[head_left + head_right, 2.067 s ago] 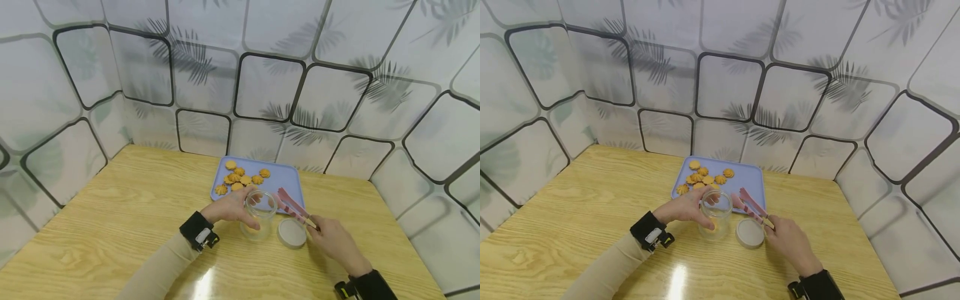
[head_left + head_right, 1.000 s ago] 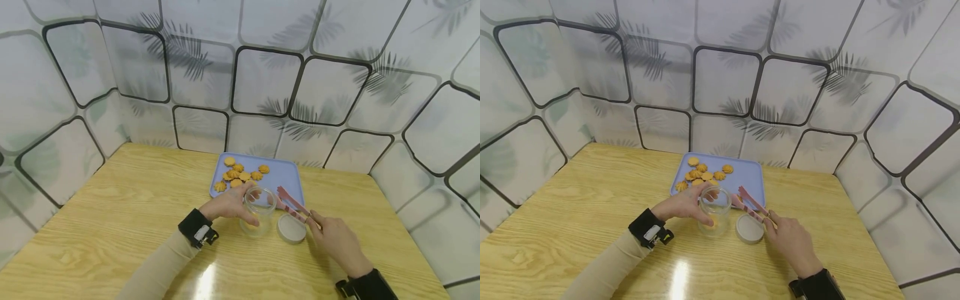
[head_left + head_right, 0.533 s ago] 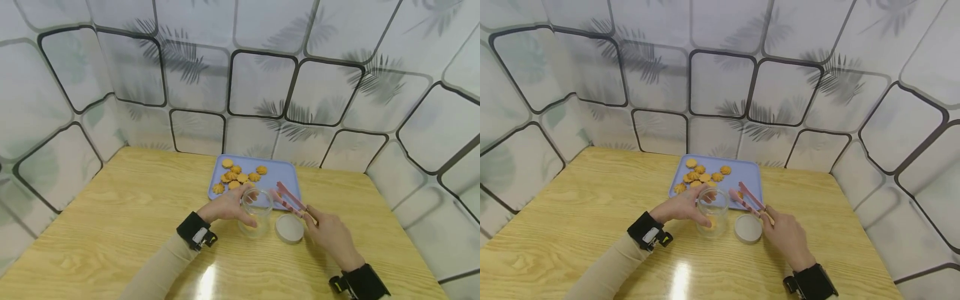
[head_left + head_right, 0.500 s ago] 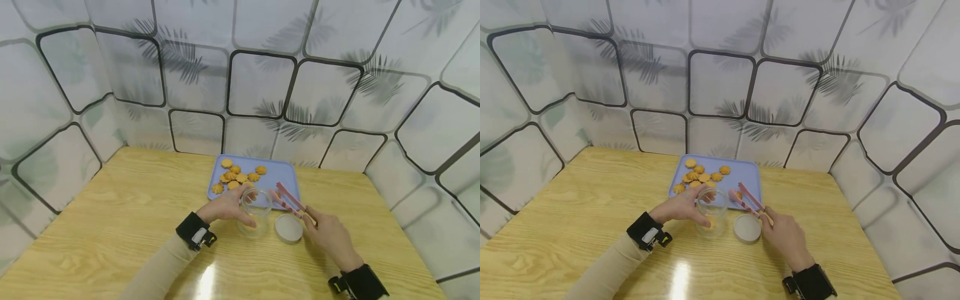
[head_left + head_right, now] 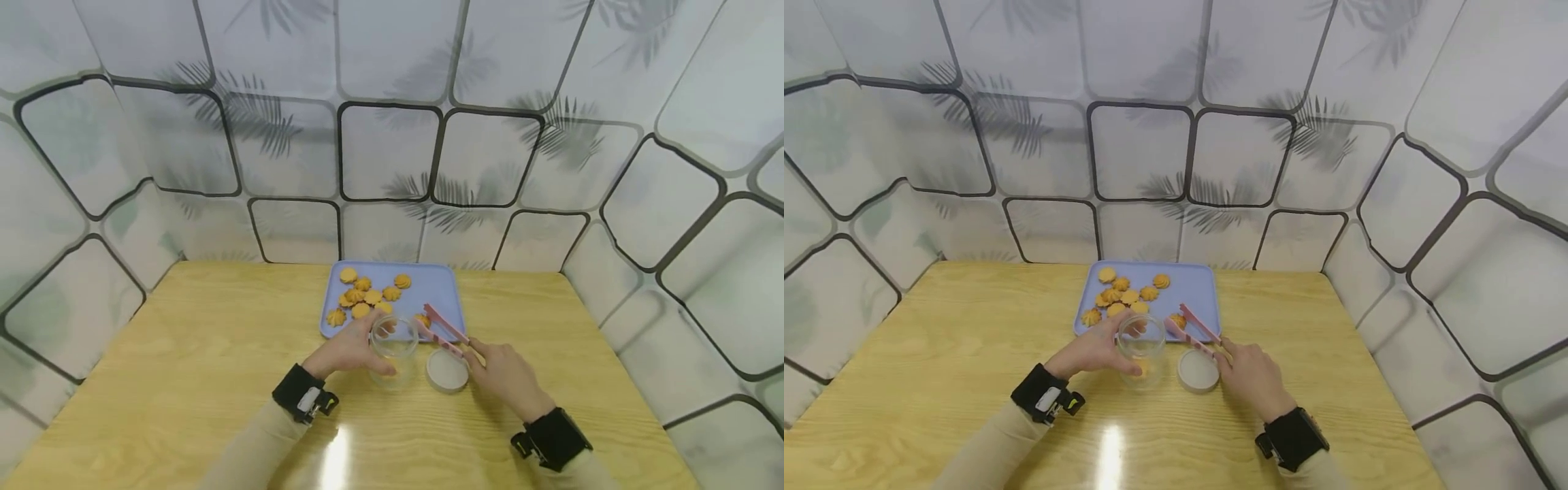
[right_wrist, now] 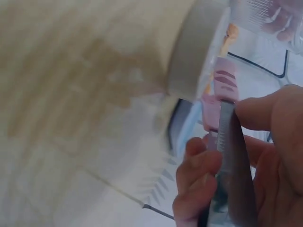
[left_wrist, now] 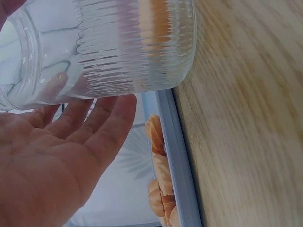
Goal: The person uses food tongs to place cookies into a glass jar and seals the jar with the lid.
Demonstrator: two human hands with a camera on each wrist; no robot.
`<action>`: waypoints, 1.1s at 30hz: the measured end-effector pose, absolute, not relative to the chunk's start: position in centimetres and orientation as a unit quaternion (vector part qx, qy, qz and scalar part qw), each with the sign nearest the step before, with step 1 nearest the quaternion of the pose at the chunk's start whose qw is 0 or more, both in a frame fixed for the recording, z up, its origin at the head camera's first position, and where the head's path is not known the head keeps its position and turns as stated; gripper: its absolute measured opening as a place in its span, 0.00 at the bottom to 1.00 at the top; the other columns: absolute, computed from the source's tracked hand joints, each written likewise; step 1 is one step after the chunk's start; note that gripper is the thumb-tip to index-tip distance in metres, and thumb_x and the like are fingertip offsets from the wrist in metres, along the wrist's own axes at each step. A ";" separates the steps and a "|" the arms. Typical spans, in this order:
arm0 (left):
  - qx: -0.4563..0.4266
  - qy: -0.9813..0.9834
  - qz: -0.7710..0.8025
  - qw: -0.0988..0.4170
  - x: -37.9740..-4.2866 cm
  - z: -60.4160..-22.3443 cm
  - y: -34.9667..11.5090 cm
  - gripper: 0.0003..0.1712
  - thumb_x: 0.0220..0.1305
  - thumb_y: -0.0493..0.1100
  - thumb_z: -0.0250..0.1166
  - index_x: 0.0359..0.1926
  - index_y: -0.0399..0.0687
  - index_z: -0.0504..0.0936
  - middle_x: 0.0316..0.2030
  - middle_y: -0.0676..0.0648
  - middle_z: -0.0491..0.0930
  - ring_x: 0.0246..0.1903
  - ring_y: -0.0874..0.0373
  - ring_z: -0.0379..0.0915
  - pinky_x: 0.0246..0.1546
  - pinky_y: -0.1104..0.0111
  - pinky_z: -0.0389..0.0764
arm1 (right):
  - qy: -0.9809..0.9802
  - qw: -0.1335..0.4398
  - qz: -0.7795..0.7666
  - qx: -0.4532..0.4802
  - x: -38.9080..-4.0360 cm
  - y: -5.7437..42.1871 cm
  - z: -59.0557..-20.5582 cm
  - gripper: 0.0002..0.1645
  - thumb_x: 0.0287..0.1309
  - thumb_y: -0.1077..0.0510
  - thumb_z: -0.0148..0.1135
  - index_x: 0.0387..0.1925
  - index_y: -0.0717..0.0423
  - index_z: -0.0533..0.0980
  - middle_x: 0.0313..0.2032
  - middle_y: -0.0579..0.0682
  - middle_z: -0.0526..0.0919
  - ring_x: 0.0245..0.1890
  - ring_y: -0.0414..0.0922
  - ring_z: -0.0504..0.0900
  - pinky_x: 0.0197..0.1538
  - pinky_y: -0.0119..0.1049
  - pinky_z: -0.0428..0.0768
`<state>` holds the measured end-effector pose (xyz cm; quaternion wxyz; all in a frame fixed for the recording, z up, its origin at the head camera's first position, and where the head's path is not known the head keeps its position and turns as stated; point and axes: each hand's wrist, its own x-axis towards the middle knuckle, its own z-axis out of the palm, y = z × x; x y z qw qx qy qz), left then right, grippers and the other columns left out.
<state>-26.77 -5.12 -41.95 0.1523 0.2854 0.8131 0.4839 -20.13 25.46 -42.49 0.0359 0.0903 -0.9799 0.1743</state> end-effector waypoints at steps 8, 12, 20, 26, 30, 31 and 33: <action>0.275 0.821 0.480 0.142 -26.6 -42.4 -4.8 0.48 0.40 0.45 0.84 0.63 0.46 0.71 0.58 0.38 0.79 0.56 0.42 0.76 0.54 0.54 0.79 | -0.973 0.029 0.179 0.146 -21.1 25.8 -42.6 0.24 0.70 0.50 0.63 0.59 0.62 0.81 0.13 0.40 0.63 0.13 0.34 0.58 0.20 0.28 0.54; 0.275 0.827 0.469 0.143 -26.7 -42.2 -4.8 0.50 0.39 0.45 0.85 0.64 0.46 0.70 0.57 0.39 0.79 0.55 0.41 0.76 0.54 0.53 0.80 | -0.974 0.042 0.160 0.157 -21.1 25.6 -43.3 0.15 0.69 0.54 0.64 0.47 0.62 0.84 0.15 0.40 0.67 0.15 0.34 0.61 0.20 0.28 0.59; 0.268 0.823 0.478 0.147 -26.6 -42.4 -5.4 0.51 0.39 0.45 0.85 0.65 0.49 0.70 0.57 0.43 0.79 0.56 0.42 0.76 0.54 0.54 0.80 | -0.967 0.105 0.120 0.198 -20.9 25.0 -44.2 0.06 0.64 0.61 0.66 0.31 0.59 0.81 0.18 0.42 0.72 0.18 0.35 0.64 0.22 0.30 0.63; 0.271 0.819 0.482 0.153 -26.7 -42.4 -5.8 0.52 0.39 0.43 0.85 0.66 0.44 0.69 0.58 0.41 0.80 0.58 0.44 0.75 0.58 0.52 0.77 | -0.954 0.118 0.159 0.224 -20.6 25.6 -44.3 0.17 0.65 0.65 0.65 0.22 0.50 0.70 0.16 0.37 0.60 0.16 0.31 0.57 0.21 0.26 0.56; 0.274 0.816 0.487 0.151 -27.0 -42.3 -5.8 0.53 0.38 0.43 0.85 0.67 0.45 0.69 0.58 0.40 0.80 0.58 0.45 0.75 0.59 0.52 0.77 | -0.949 0.132 0.183 0.220 -20.6 26.0 -44.0 0.16 0.65 0.66 0.64 0.23 0.52 0.73 0.16 0.36 0.60 0.16 0.29 0.56 0.20 0.24 0.55; 0.275 0.814 0.488 0.153 -27.0 -42.3 -5.8 0.53 0.38 0.43 0.85 0.67 0.45 0.68 0.58 0.39 0.80 0.58 0.44 0.75 0.59 0.53 0.77 | -0.948 0.133 0.189 0.219 -20.6 26.1 -43.9 0.14 0.65 0.66 0.64 0.23 0.53 0.75 0.15 0.36 0.60 0.16 0.28 0.56 0.19 0.24 0.56; 0.276 0.809 0.494 0.158 -27.1 -42.4 -5.9 0.53 0.39 0.43 0.85 0.68 0.46 0.68 0.58 0.39 0.79 0.58 0.44 0.75 0.58 0.53 0.77 | -0.947 0.132 0.200 0.215 -20.4 26.3 -43.8 0.11 0.66 0.67 0.63 0.26 0.56 0.78 0.15 0.36 0.61 0.15 0.27 0.55 0.18 0.24 0.56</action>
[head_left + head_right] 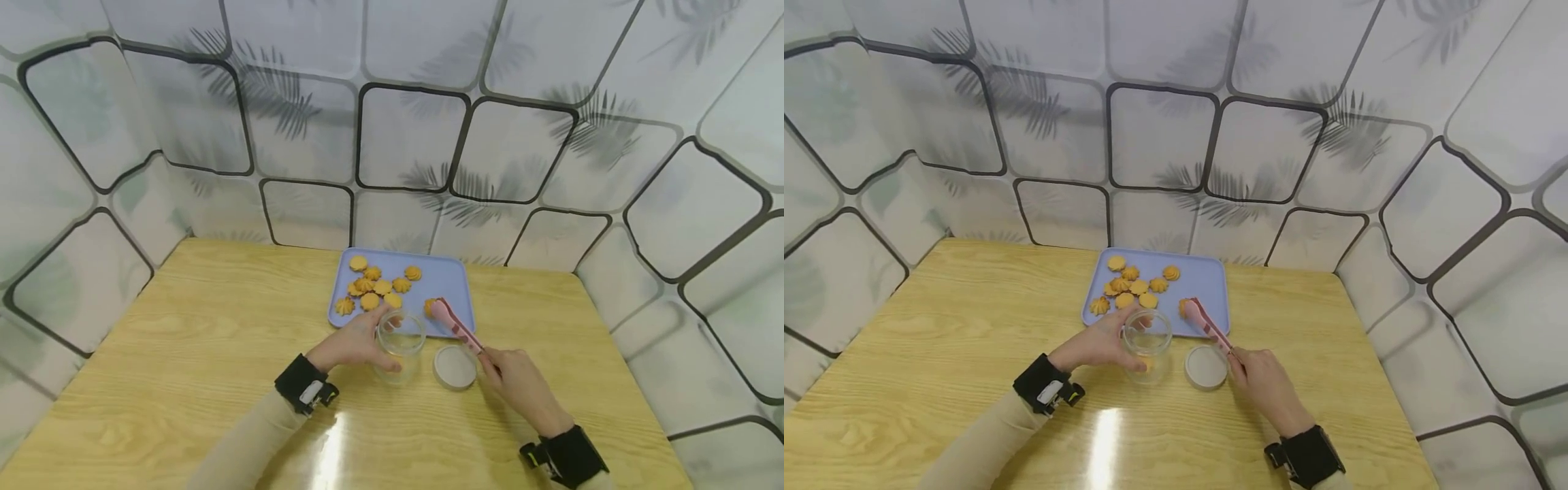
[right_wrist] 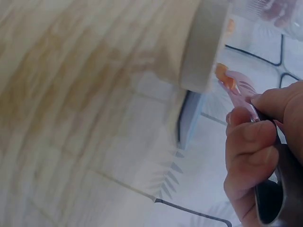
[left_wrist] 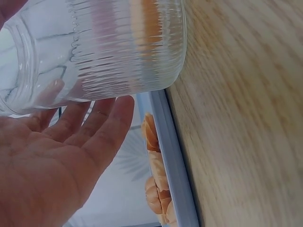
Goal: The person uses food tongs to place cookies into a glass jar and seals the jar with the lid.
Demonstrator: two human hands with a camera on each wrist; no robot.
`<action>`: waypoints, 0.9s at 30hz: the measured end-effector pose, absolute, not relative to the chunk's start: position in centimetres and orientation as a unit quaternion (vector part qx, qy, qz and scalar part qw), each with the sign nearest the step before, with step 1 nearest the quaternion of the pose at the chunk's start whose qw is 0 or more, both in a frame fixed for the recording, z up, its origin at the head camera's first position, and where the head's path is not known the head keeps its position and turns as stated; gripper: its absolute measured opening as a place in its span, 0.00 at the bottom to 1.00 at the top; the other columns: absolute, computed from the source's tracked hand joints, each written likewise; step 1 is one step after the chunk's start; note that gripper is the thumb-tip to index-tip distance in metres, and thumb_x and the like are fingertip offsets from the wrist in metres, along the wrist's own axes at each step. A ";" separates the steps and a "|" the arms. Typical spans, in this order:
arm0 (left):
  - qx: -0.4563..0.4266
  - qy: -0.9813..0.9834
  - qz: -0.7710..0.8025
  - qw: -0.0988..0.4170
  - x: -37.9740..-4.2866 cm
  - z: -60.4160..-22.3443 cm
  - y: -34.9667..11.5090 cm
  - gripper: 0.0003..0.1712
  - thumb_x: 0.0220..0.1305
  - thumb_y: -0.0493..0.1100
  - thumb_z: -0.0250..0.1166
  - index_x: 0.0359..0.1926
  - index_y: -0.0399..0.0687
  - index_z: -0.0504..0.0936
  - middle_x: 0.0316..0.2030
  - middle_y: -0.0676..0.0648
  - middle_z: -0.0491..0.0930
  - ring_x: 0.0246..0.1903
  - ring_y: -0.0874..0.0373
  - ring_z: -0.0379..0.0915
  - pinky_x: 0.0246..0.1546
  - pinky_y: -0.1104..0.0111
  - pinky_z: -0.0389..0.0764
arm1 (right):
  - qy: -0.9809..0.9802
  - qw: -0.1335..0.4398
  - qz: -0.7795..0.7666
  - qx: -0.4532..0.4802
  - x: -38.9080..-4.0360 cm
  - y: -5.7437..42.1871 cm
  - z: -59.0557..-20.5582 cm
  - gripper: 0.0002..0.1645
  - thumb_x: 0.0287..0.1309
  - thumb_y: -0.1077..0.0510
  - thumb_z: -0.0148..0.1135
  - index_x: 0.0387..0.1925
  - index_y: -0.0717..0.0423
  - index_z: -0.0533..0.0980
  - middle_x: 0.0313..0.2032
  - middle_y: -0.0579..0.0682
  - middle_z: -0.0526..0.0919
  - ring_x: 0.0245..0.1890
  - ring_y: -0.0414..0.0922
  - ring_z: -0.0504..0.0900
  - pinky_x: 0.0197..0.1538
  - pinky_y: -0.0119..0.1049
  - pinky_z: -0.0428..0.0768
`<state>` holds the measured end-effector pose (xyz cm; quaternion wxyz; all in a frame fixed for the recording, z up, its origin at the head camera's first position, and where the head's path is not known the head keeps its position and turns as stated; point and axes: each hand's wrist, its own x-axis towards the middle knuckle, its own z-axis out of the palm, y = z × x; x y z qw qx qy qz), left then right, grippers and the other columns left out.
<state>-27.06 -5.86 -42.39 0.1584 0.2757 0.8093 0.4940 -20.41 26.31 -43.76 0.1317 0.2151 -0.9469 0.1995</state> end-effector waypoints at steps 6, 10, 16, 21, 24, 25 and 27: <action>0.268 0.803 0.508 0.156 -26.8 -42.4 -6.2 0.52 0.39 0.41 0.84 0.67 0.43 0.69 0.59 0.37 0.78 0.58 0.41 0.75 0.56 0.53 0.78 | -0.935 0.147 0.230 0.227 -19.9 26.6 -43.0 0.06 0.66 0.67 0.63 0.32 0.60 0.83 0.14 0.33 0.61 0.14 0.25 0.53 0.17 0.22 0.55; 0.271 0.799 0.514 0.158 -26.7 -42.7 -6.2 0.52 0.40 0.41 0.84 0.68 0.44 0.68 0.60 0.36 0.77 0.58 0.41 0.74 0.58 0.52 0.77 | -0.911 0.180 0.281 0.243 -18.4 26.6 -41.9 0.07 0.62 0.70 0.65 0.40 0.61 0.87 0.15 0.30 0.67 0.14 0.22 0.55 0.15 0.20 0.57; 0.270 0.790 0.529 0.153 -26.4 -43.1 -6.3 0.54 0.41 0.42 0.84 0.70 0.47 0.68 0.61 0.39 0.77 0.60 0.42 0.74 0.60 0.50 0.77 | -0.870 0.191 0.355 0.284 -15.9 26.1 -39.8 0.13 0.58 0.75 0.65 0.42 0.63 0.86 0.18 0.31 0.73 0.14 0.19 0.59 0.14 0.17 0.60; 0.259 0.785 0.542 0.152 -25.9 -43.2 -6.4 0.58 0.43 0.46 0.84 0.74 0.50 0.64 0.65 0.41 0.74 0.64 0.44 0.70 0.62 0.49 0.76 | -0.850 0.186 0.366 0.329 -15.1 25.3 -39.6 0.15 0.54 0.78 0.66 0.43 0.68 0.86 0.19 0.33 0.74 0.17 0.18 0.61 0.15 0.16 0.62; 0.252 0.782 0.552 0.146 -25.7 -43.1 -6.5 0.59 0.44 0.48 0.84 0.76 0.51 0.62 0.67 0.42 0.72 0.66 0.43 0.69 0.62 0.48 0.75 | -0.852 0.183 0.358 0.335 -15.2 24.9 -39.7 0.15 0.54 0.77 0.67 0.44 0.67 0.86 0.18 0.32 0.74 0.18 0.18 0.60 0.15 0.15 0.61; 0.249 0.781 0.555 0.145 -25.7 -43.1 -6.5 0.59 0.45 0.48 0.83 0.76 0.51 0.62 0.68 0.42 0.72 0.66 0.43 0.68 0.62 0.48 0.75 | -0.854 0.183 0.355 0.334 -15.2 24.8 -39.7 0.15 0.53 0.76 0.68 0.44 0.66 0.86 0.18 0.32 0.73 0.18 0.19 0.60 0.16 0.15 0.61; 0.247 0.779 0.559 0.141 -25.6 -43.2 -6.5 0.57 0.46 0.48 0.83 0.76 0.50 0.63 0.67 0.42 0.72 0.64 0.43 0.69 0.59 0.50 0.77 | -0.855 0.184 0.349 0.337 -15.3 24.7 -39.7 0.15 0.53 0.76 0.68 0.43 0.64 0.86 0.18 0.31 0.72 0.17 0.19 0.59 0.16 0.14 0.60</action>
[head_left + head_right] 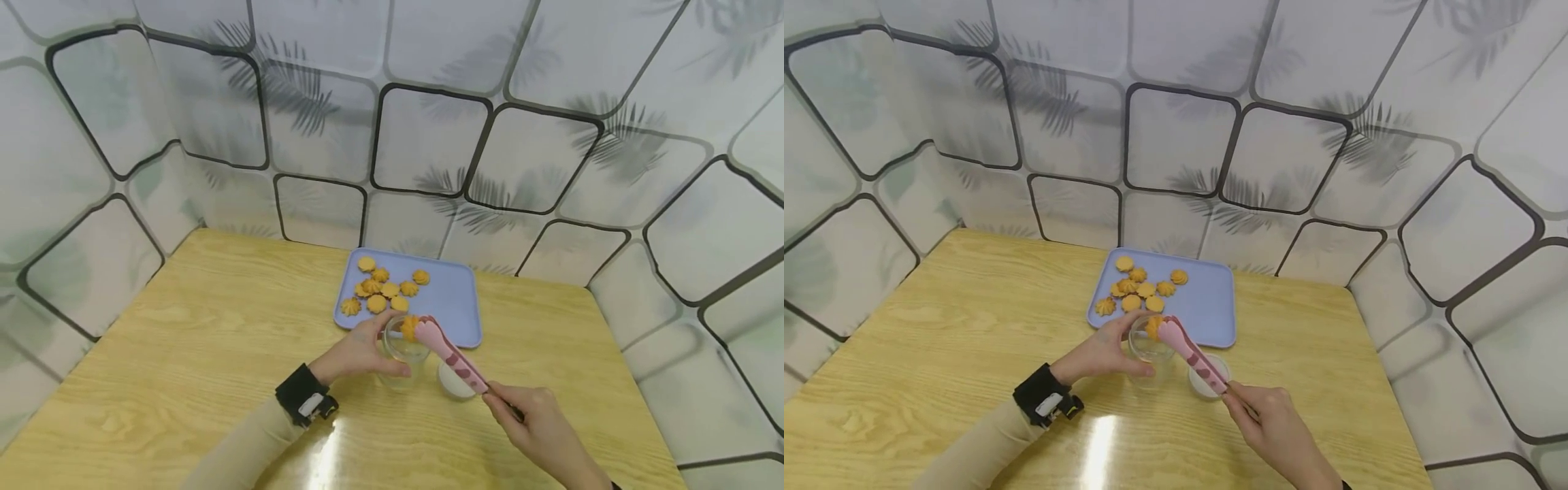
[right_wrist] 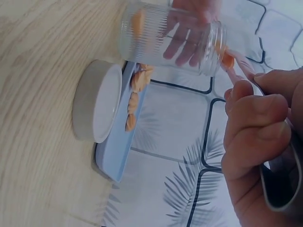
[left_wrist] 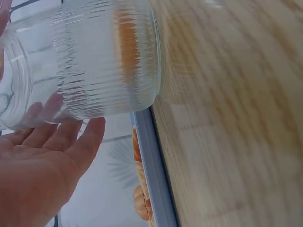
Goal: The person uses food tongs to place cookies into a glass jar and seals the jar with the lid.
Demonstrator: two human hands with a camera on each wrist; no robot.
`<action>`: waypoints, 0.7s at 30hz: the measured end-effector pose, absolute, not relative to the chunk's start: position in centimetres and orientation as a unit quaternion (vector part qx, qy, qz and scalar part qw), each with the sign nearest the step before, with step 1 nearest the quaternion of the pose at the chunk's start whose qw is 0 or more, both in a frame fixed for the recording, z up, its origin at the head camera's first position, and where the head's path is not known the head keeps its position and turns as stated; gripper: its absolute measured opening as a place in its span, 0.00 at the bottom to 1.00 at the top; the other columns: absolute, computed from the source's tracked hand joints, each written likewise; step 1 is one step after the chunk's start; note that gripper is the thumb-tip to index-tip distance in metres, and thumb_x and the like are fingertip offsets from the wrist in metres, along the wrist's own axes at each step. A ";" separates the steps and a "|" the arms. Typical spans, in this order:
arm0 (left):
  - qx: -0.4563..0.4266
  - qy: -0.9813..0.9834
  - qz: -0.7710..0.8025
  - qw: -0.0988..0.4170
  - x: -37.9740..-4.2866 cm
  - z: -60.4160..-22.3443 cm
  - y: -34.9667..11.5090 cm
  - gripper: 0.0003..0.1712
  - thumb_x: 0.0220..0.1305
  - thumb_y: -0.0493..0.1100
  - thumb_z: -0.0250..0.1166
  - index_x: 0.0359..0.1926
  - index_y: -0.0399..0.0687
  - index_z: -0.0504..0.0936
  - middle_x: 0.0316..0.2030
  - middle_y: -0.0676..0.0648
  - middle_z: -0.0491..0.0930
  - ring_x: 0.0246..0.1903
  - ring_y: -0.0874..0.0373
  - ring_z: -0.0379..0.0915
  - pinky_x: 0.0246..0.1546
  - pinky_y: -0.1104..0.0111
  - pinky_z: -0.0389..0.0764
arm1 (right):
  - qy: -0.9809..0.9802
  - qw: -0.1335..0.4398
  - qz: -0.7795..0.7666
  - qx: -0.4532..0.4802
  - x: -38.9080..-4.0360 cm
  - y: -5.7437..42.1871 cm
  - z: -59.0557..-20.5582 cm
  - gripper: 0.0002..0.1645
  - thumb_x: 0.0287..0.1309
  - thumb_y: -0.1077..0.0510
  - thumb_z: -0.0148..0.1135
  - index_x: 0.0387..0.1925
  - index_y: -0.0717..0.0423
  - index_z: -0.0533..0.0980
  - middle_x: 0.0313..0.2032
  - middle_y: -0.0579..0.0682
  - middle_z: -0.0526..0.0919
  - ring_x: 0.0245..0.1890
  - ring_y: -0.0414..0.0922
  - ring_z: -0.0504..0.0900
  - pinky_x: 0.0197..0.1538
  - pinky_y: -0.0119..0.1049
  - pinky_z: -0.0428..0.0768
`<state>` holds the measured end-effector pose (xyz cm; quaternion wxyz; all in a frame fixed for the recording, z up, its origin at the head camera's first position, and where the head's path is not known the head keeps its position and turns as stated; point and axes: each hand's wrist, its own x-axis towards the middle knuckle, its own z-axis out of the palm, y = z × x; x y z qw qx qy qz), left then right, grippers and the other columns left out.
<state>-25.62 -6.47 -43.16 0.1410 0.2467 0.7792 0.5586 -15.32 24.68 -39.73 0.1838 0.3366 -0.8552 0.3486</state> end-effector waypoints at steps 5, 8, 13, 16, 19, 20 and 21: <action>0.243 0.783 0.555 0.143 -25.8 -43.0 -6.5 0.55 0.45 0.47 0.83 0.74 0.53 0.66 0.65 0.43 0.74 0.63 0.44 0.71 0.55 0.55 0.79 | -0.856 0.182 0.338 0.347 -15.5 24.6 -39.6 0.16 0.53 0.75 0.69 0.43 0.60 0.87 0.18 0.31 0.73 0.18 0.19 0.59 0.17 0.14 0.60; 0.245 0.780 0.557 0.144 -25.9 -43.1 -6.5 0.55 0.44 0.46 0.83 0.74 0.53 0.67 0.64 0.44 0.75 0.62 0.45 0.71 0.55 0.56 0.79 | -0.856 0.179 0.333 0.353 -15.5 24.6 -39.5 0.17 0.52 0.75 0.69 0.43 0.58 0.87 0.18 0.31 0.72 0.19 0.19 0.58 0.18 0.13 0.60; 0.247 0.773 0.565 0.149 -25.9 -43.2 -6.5 0.55 0.44 0.45 0.84 0.73 0.50 0.67 0.62 0.46 0.76 0.59 0.49 0.72 0.55 0.58 0.78 | -0.857 0.174 0.326 0.359 -15.5 24.6 -39.2 0.18 0.52 0.75 0.70 0.42 0.56 0.86 0.18 0.31 0.69 0.19 0.18 0.57 0.18 0.12 0.58; 0.251 0.770 0.567 0.149 -25.9 -43.3 -6.5 0.55 0.44 0.45 0.84 0.73 0.50 0.67 0.61 0.46 0.77 0.58 0.50 0.73 0.53 0.59 0.80 | -0.860 0.171 0.321 0.358 -15.5 24.7 -39.0 0.17 0.52 0.74 0.70 0.42 0.57 0.86 0.18 0.30 0.69 0.20 0.18 0.56 0.19 0.13 0.59; 0.259 0.766 0.570 0.148 -26.0 -43.3 -6.6 0.54 0.44 0.44 0.84 0.72 0.51 0.68 0.61 0.45 0.78 0.58 0.49 0.74 0.54 0.58 0.80 | -0.861 0.167 0.318 0.360 -15.5 24.7 -38.9 0.17 0.52 0.75 0.70 0.43 0.58 0.86 0.18 0.30 0.69 0.20 0.17 0.56 0.19 0.13 0.59; 0.263 0.764 0.571 0.147 -26.1 -43.3 -6.6 0.53 0.44 0.44 0.84 0.72 0.51 0.68 0.61 0.44 0.78 0.58 0.48 0.75 0.55 0.57 0.79 | -0.860 0.167 0.318 0.361 -15.5 24.7 -38.8 0.17 0.53 0.75 0.70 0.43 0.58 0.86 0.18 0.30 0.70 0.20 0.17 0.56 0.19 0.13 0.59; 0.265 0.762 0.573 0.147 -26.1 -43.3 -6.7 0.53 0.44 0.44 0.84 0.72 0.51 0.68 0.61 0.43 0.78 0.58 0.46 0.75 0.56 0.56 0.79 | -0.859 0.166 0.319 0.363 -15.5 24.7 -38.8 0.17 0.53 0.75 0.69 0.43 0.58 0.86 0.18 0.30 0.70 0.20 0.18 0.56 0.18 0.13 0.60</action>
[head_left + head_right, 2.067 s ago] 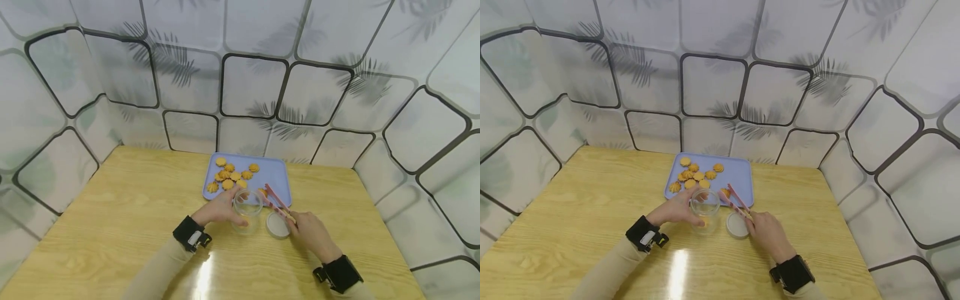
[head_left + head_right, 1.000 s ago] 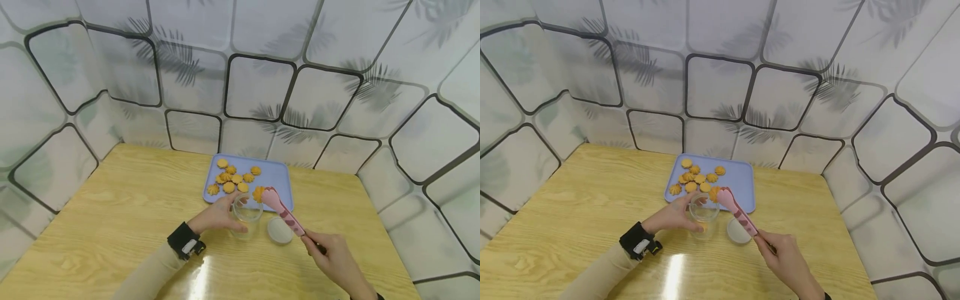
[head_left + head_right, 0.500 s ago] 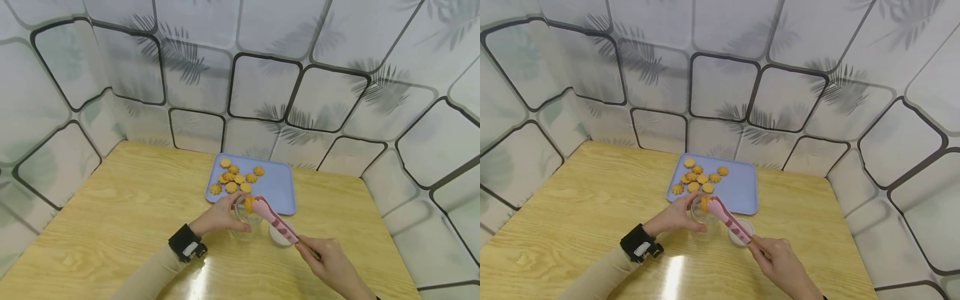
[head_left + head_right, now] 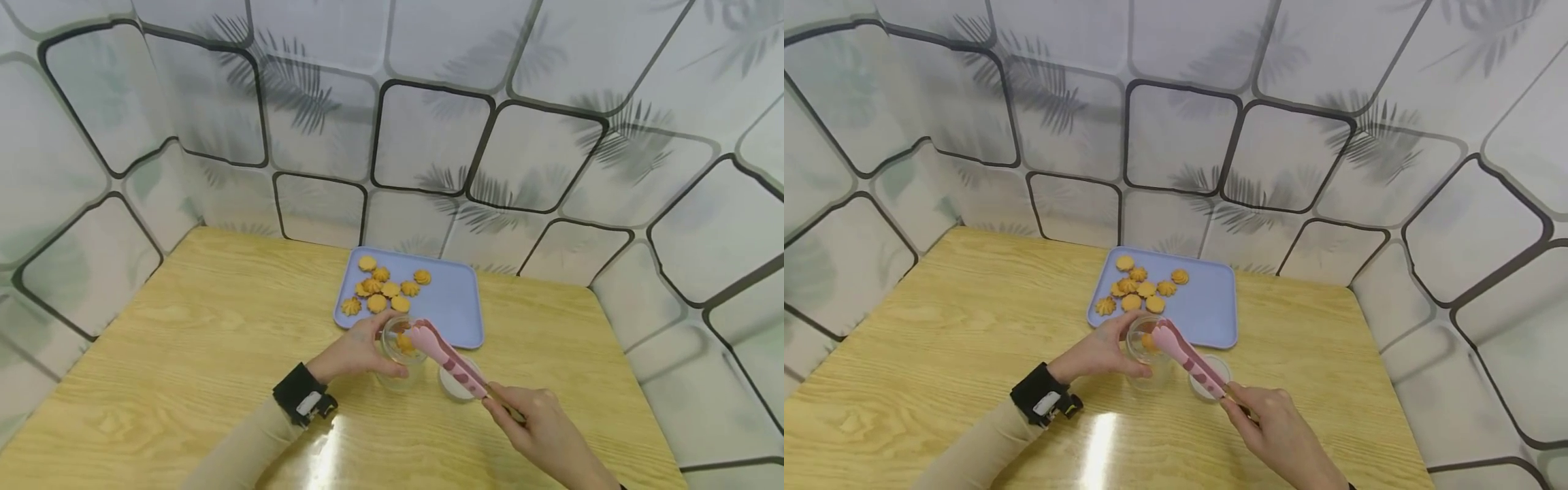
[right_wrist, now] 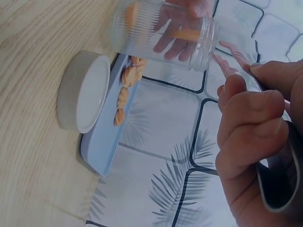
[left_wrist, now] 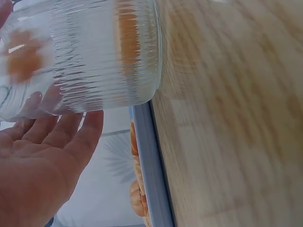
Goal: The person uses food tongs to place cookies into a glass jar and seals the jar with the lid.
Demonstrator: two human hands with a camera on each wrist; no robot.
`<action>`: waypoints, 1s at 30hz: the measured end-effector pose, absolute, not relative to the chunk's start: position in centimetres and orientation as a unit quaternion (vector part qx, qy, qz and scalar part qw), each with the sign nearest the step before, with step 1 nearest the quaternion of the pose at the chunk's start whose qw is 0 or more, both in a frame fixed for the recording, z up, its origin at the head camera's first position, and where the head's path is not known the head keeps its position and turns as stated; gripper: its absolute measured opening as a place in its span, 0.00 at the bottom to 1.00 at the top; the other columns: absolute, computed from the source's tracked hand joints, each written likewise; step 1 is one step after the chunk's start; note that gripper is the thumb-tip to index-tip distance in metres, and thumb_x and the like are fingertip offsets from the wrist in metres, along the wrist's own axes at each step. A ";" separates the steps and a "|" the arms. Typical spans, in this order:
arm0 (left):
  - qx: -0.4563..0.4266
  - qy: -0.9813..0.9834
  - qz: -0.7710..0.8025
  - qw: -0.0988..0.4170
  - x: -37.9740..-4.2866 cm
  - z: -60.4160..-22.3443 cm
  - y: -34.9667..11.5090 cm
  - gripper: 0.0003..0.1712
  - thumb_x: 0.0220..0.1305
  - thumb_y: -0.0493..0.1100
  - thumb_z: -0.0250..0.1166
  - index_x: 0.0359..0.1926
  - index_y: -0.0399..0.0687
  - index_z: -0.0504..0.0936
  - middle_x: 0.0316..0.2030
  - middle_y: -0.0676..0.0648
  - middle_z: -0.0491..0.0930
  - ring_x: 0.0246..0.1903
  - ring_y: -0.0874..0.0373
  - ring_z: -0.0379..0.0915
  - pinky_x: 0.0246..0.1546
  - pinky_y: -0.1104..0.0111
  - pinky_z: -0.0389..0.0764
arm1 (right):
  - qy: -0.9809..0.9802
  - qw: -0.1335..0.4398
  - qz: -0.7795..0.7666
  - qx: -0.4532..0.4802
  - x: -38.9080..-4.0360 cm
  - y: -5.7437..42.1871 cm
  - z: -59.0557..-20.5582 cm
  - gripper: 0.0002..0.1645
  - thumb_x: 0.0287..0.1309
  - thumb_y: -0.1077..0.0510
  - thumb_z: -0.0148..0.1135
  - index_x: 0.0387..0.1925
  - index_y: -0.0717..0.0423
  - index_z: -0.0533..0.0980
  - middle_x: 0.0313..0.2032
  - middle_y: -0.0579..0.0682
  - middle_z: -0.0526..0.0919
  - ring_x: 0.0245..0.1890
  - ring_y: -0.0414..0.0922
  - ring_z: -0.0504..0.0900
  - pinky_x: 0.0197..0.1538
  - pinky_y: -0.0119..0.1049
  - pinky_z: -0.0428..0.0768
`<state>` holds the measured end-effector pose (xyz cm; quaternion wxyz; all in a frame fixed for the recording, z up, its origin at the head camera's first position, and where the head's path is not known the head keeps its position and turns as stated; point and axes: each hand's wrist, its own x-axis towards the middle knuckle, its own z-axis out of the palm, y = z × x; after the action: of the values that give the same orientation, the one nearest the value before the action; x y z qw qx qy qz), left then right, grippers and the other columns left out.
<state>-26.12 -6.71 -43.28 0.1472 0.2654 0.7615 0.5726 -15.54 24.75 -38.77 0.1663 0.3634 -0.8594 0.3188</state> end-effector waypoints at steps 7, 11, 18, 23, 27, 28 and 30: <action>0.268 0.761 0.572 0.147 -26.3 -43.1 -7.3 0.54 0.44 0.43 0.84 0.72 0.47 0.68 0.62 0.38 0.77 0.61 0.41 0.74 0.59 0.52 0.76 | -0.877 0.173 0.311 0.323 -17.8 24.8 -38.4 0.14 0.57 0.72 0.68 0.46 0.67 0.85 0.15 0.31 0.66 0.16 0.21 0.52 0.17 0.16 0.56; 0.268 0.763 0.570 0.145 -26.4 -43.1 -7.3 0.53 0.43 0.43 0.85 0.70 0.48 0.69 0.61 0.38 0.77 0.60 0.41 0.74 0.59 0.52 0.77 | -0.920 0.104 0.258 0.278 -21.1 24.4 -39.3 0.11 0.67 0.61 0.65 0.47 0.63 0.85 0.14 0.33 0.59 0.15 0.25 0.48 0.20 0.22 0.53; 0.276 0.758 0.572 0.151 -26.5 -43.5 -6.9 0.50 0.45 0.42 0.84 0.69 0.48 0.70 0.60 0.39 0.78 0.60 0.41 0.74 0.59 0.52 0.77 | -0.946 0.048 0.173 0.270 -25.3 22.6 -41.9 0.09 0.70 0.53 0.64 0.36 0.55 0.81 0.14 0.37 0.62 0.15 0.30 0.55 0.21 0.26 0.56; 0.274 0.758 0.571 0.155 -26.5 -43.4 -6.6 0.49 0.45 0.43 0.84 0.69 0.50 0.70 0.60 0.40 0.78 0.60 0.42 0.74 0.58 0.53 0.76 | -0.940 0.078 0.171 0.284 -26.0 21.4 -42.3 0.09 0.67 0.55 0.67 0.37 0.58 0.81 0.18 0.40 0.72 0.17 0.32 0.64 0.21 0.28 0.64; 0.272 0.766 0.561 0.154 -26.3 -43.2 -6.6 0.49 0.46 0.44 0.84 0.68 0.49 0.70 0.61 0.39 0.77 0.59 0.42 0.74 0.56 0.54 0.77 | -0.939 0.081 0.172 0.286 -26.2 20.8 -42.4 0.09 0.65 0.56 0.68 0.34 0.59 0.81 0.21 0.42 0.77 0.18 0.33 0.67 0.23 0.28 0.67; 0.271 0.769 0.558 0.153 -26.3 -43.1 -6.7 0.50 0.46 0.44 0.84 0.69 0.48 0.69 0.61 0.39 0.77 0.59 0.42 0.74 0.56 0.54 0.78 | -0.940 0.081 0.169 0.285 -26.2 20.7 -42.4 0.10 0.65 0.55 0.68 0.33 0.58 0.81 0.21 0.42 0.77 0.19 0.33 0.68 0.23 0.28 0.68; 0.267 0.774 0.553 0.151 -26.3 -43.0 -6.7 0.51 0.45 0.44 0.84 0.70 0.47 0.68 0.61 0.39 0.77 0.59 0.42 0.74 0.56 0.54 0.78 | -0.942 0.082 0.162 0.282 -26.2 20.6 -42.5 0.10 0.65 0.55 0.68 0.31 0.57 0.80 0.20 0.42 0.76 0.19 0.33 0.68 0.23 0.28 0.68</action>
<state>-26.27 -6.67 -42.95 0.1515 0.2671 0.7744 0.5531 -26.19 20.59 -42.52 0.0822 0.2821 -0.9421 0.1617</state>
